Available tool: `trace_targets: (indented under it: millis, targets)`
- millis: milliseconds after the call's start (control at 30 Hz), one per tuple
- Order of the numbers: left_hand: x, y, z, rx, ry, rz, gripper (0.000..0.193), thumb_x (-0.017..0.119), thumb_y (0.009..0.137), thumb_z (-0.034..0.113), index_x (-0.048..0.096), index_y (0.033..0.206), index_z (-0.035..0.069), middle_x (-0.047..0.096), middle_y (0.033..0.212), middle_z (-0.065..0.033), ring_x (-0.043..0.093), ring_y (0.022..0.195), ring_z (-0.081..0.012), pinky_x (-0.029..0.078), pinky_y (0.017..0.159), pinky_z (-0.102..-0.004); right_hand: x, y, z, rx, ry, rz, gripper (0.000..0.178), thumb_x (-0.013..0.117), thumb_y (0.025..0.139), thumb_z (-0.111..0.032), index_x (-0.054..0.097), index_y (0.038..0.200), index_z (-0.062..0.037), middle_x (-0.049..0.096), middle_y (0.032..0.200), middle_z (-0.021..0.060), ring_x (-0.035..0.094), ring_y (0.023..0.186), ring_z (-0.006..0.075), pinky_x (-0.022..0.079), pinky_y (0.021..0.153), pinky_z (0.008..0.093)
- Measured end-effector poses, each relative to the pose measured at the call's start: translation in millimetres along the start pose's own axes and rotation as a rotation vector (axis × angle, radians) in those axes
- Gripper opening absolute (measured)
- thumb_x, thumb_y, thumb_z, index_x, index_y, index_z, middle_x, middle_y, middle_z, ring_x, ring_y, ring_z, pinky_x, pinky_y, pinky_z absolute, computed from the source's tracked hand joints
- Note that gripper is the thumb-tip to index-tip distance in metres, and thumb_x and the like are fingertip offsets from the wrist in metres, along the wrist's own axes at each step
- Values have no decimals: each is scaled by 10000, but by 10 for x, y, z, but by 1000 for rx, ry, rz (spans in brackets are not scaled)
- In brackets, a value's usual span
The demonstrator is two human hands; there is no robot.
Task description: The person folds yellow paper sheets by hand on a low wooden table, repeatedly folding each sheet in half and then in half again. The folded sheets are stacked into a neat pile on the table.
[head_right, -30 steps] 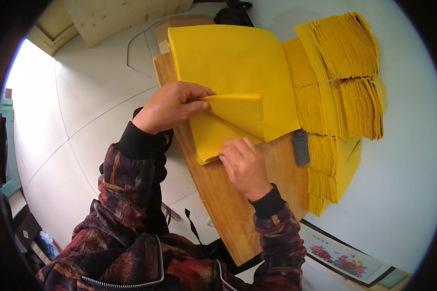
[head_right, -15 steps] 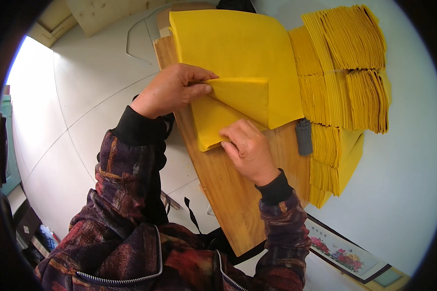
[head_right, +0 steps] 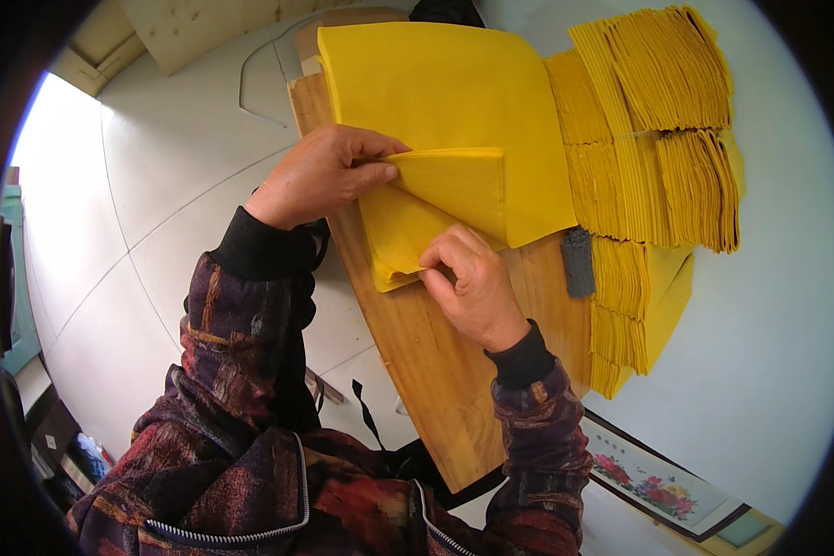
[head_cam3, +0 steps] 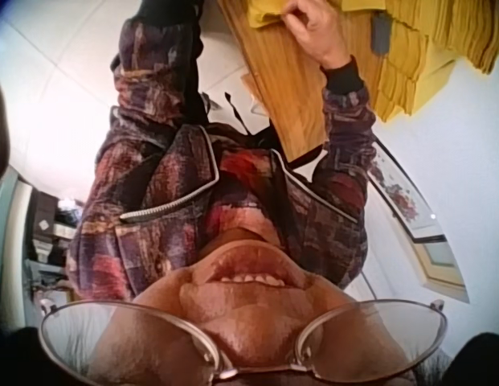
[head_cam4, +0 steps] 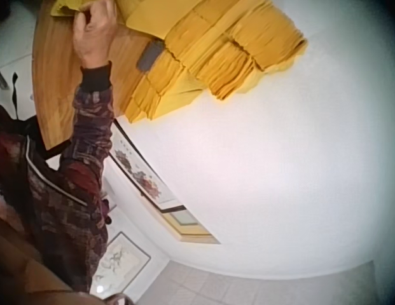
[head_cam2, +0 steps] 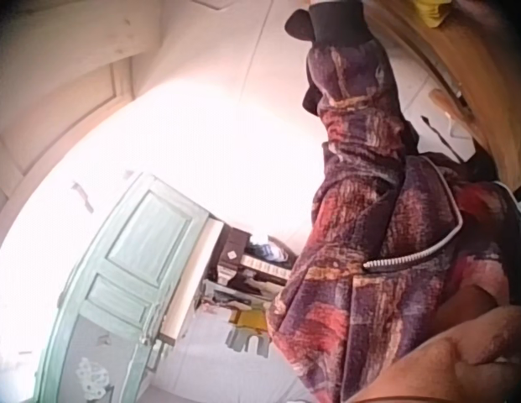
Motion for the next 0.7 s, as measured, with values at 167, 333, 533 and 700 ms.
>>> trace_targets:
  millis: [167,333,533,700]
  targets:
    - [-9,-1,20,-4,7,0,241,636,877,119,662,1069,-25,687,828,-134,634,714,-188,499,685,-285,-31,6,80,85,155,-43,93,651,771,26,579,818,-7,562,792,84,564,708,208,448,617,296]
    - [-10,-9,25,-26,-14,-19,230,637,885,112,663,1069,-23,687,827,-128,634,718,-185,503,694,-283,-104,33,57,101,190,-69,61,653,809,2,594,821,-5,558,793,60,535,686,159,426,599,264]
    - [-7,-11,19,-10,2,-23,240,633,872,111,658,1069,-26,686,840,-146,639,724,-212,503,696,-293,-240,49,22,138,138,-10,67,654,823,-23,590,808,-9,546,779,66,514,652,167,403,561,260]
    - [-23,-20,58,14,32,-28,233,622,877,119,657,1059,-23,682,837,-154,638,725,-216,497,691,-296,-461,90,-176,22,-171,212,90,671,797,-16,581,798,-18,553,773,97,554,665,246,431,559,311]
Point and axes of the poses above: each hand's wrist, its own y-axis towards the middle knuckle, its own x-axis out of the palm, z = x × y, the point moved 8 cm from there along y, towards the middle knuckle
